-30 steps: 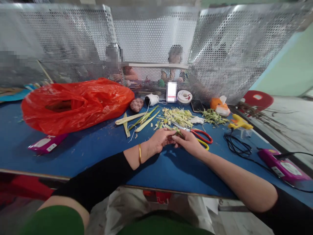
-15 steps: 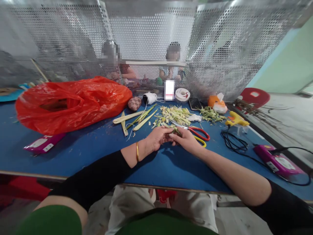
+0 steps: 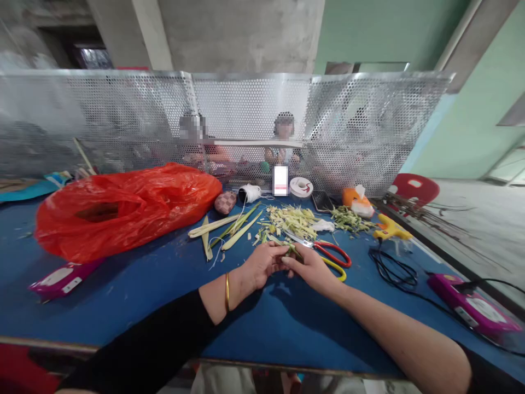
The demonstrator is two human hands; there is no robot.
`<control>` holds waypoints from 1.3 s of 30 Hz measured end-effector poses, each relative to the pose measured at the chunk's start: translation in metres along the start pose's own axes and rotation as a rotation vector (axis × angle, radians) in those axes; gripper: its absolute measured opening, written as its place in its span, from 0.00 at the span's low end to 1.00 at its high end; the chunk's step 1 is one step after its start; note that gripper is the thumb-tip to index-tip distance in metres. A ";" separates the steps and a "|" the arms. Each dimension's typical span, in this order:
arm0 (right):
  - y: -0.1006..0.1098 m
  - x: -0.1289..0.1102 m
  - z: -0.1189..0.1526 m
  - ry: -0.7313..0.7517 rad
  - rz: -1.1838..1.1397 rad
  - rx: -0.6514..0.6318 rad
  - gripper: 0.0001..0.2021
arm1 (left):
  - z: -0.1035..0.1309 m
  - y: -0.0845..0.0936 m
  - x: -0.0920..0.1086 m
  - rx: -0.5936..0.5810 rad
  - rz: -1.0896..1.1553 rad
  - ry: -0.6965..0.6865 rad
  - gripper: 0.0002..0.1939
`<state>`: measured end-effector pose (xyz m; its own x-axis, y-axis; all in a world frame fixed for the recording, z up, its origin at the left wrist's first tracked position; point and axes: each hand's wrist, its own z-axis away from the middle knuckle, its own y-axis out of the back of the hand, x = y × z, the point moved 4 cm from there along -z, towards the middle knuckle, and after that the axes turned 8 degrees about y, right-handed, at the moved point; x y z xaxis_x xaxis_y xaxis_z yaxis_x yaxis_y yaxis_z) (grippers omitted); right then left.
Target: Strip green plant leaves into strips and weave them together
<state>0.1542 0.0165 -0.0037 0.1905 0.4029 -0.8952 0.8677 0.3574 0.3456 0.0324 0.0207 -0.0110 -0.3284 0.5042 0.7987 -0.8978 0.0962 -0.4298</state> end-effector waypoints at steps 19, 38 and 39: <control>0.008 0.002 0.000 -0.003 0.026 -0.018 0.11 | -0.009 0.001 -0.004 -0.083 0.019 0.009 0.05; 0.008 0.003 0.001 -0.006 0.082 -0.032 0.09 | -0.010 -0.002 -0.004 -0.118 0.001 -0.005 0.07; 0.008 0.004 0.001 -0.005 0.084 -0.030 0.09 | -0.011 -0.002 -0.004 -0.122 -0.001 -0.005 0.06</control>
<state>0.1620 0.0198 -0.0047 0.2645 0.4282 -0.8641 0.8343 0.3478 0.4277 0.0383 0.0276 -0.0179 -0.3291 0.4995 0.8014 -0.8560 0.2006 -0.4765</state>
